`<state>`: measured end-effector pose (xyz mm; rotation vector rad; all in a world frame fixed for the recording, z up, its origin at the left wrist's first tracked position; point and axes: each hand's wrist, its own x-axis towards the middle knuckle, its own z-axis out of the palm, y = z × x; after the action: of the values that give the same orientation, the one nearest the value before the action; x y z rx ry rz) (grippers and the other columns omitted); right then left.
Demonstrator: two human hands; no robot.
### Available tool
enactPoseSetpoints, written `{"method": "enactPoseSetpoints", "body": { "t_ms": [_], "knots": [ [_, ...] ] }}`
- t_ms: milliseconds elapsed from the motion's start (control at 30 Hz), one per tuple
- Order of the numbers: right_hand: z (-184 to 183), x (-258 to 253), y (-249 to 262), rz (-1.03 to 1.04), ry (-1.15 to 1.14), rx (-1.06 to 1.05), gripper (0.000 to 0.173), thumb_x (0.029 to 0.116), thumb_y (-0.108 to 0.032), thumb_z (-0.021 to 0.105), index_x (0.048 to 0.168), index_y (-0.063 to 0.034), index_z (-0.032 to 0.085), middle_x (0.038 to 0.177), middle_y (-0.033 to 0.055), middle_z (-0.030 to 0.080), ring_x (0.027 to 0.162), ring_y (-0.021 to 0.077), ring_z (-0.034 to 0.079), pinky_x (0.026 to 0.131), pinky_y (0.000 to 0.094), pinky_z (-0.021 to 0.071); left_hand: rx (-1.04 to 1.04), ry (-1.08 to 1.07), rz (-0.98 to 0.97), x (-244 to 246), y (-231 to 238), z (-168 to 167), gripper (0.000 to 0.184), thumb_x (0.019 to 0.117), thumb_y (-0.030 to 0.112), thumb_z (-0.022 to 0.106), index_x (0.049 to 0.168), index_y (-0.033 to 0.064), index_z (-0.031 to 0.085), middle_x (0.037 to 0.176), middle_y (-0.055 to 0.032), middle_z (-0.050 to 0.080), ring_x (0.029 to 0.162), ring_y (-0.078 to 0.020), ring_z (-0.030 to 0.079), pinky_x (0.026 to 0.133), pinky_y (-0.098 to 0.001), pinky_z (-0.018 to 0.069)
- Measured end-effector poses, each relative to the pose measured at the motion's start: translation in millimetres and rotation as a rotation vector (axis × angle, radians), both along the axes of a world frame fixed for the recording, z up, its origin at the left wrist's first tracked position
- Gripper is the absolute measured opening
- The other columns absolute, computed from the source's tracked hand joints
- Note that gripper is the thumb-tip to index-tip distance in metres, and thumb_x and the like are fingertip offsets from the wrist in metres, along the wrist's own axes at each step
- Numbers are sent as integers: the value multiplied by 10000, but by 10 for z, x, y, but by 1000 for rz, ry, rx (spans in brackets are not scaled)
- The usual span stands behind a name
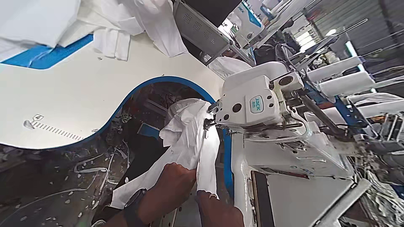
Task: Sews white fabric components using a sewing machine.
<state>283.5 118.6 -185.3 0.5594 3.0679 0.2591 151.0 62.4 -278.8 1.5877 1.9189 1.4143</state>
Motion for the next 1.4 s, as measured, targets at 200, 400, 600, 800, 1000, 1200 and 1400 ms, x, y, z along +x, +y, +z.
{"method": "enactPoseSetpoints", "body": {
  "t_ms": [200,400,600,800,1000,1200,1400],
  "knots": [
    [-204,-190,252,52,121,86,79,809,-95,650,754,-66,700,561,72,593,426,223,605,346,358,419,5,-255,-87,-205,243,-112,313,978,112,518,712,-16,622,611,-149,579,600,-308,611,581,-493,440],
    [147,168,865,-40,323,-63,272,950,-184,584,878,6,765,749,139,732,641,283,721,549,462,558,-269,-238,21,-377,311,300,478,1035,268,592,1462,59,545,829,-213,708,775,-412,696,755,-591,537],
    [2,351,1024,-77,458,59,336,943,-246,527,827,-30,757,693,94,702,582,212,671,506,360,490,-700,132,-238,-101,885,843,246,1037,75,531,1174,-105,626,1091,-291,668,1055,-459,658,831,-580,526],
    [-411,388,675,-71,488,-168,260,922,-183,589,856,-5,765,739,118,719,639,214,687,598,328,544,-232,-246,145,114,108,245,377,1021,190,588,1335,-9,653,757,-204,712,696,-398,705,700,-569,548],
    [-347,100,243,-158,611,-520,131,876,-83,670,876,8,764,786,64,696,741,-6,633,706,102,500,-8,-113,120,112,206,17,211,957,80,539,830,11,693,583,-138,603,558,-328,659,495,-492,479],
    [-539,27,228,-19,718,-161,141,920,-134,646,876,-89,772,802,51,599,786,24,580,746,71,460,137,-37,228,274,116,-106,148,848,68,600,721,26,663,586,-83,571,506,-231,621,428,-377,480],
    [-751,-148,457,64,818,-42,129,929,-110,634,840,-89,725,898,81,700,873,44,668,819,101,510,340,-57,313,204,331,-288,245,900,108,593,682,47,685,545,-33,480,492,-150,498,470,-261,410]
  ]
}}
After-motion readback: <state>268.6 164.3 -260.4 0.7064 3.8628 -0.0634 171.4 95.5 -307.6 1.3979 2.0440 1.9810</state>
